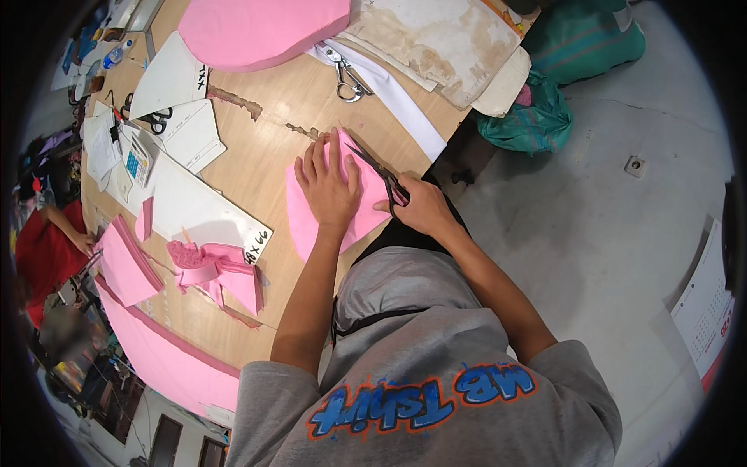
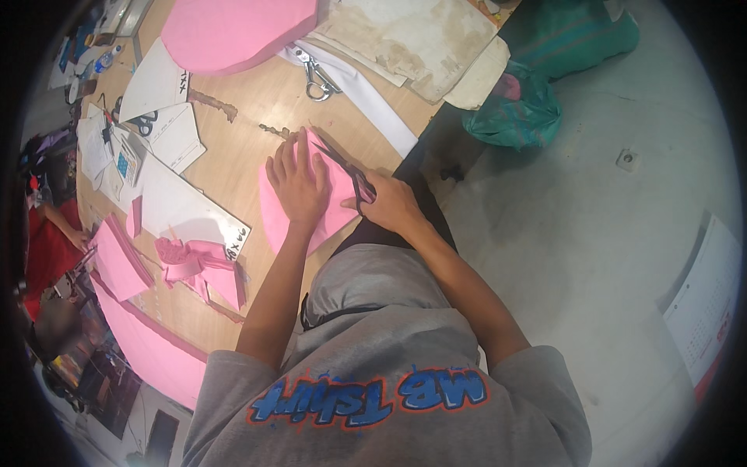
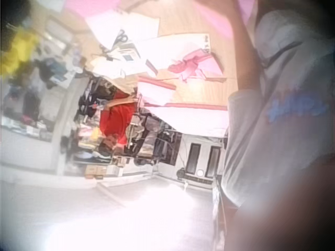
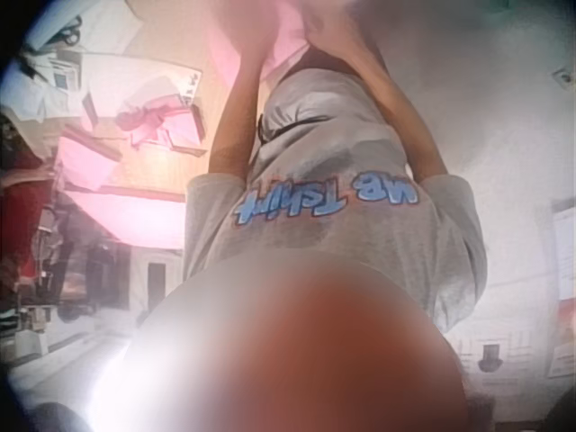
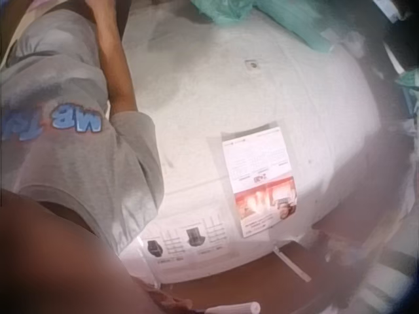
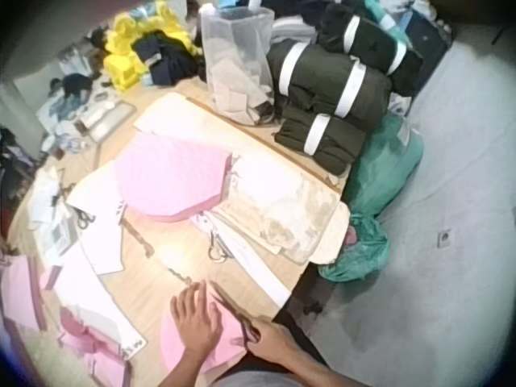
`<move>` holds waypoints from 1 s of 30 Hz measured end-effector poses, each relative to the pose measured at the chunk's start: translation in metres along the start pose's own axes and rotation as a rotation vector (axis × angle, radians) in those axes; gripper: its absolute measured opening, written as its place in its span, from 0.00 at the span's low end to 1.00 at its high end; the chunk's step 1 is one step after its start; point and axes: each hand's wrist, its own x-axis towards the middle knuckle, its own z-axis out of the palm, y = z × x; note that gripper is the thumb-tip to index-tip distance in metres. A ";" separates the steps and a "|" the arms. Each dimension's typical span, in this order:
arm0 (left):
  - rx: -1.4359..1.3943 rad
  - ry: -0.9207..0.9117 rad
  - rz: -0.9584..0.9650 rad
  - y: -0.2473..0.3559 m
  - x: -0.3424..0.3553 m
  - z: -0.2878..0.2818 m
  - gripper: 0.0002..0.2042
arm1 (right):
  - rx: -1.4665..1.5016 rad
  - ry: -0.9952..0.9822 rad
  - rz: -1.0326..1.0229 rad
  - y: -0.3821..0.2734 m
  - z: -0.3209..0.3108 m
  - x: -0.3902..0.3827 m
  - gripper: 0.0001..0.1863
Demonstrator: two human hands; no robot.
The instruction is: The person cuts pink fabric pieces using scissors on a cluttered worktable. They repeatedly trim and shape the fabric, then gather the cut pieces and place them into a green bag.
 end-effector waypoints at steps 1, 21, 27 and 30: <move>0.000 0.001 0.000 0.000 0.000 0.000 0.31 | 0.001 -0.007 0.014 0.001 0.000 -0.001 0.42; -0.007 0.013 0.003 0.002 0.000 -0.001 0.31 | 0.051 0.072 -0.092 0.002 0.005 0.001 0.38; -0.015 0.009 0.000 0.002 0.000 -0.001 0.30 | 0.011 0.076 -0.128 0.010 0.010 0.013 0.38; -0.011 0.002 0.001 0.001 0.000 -0.001 0.31 | 0.023 0.050 -0.108 0.010 0.009 0.014 0.38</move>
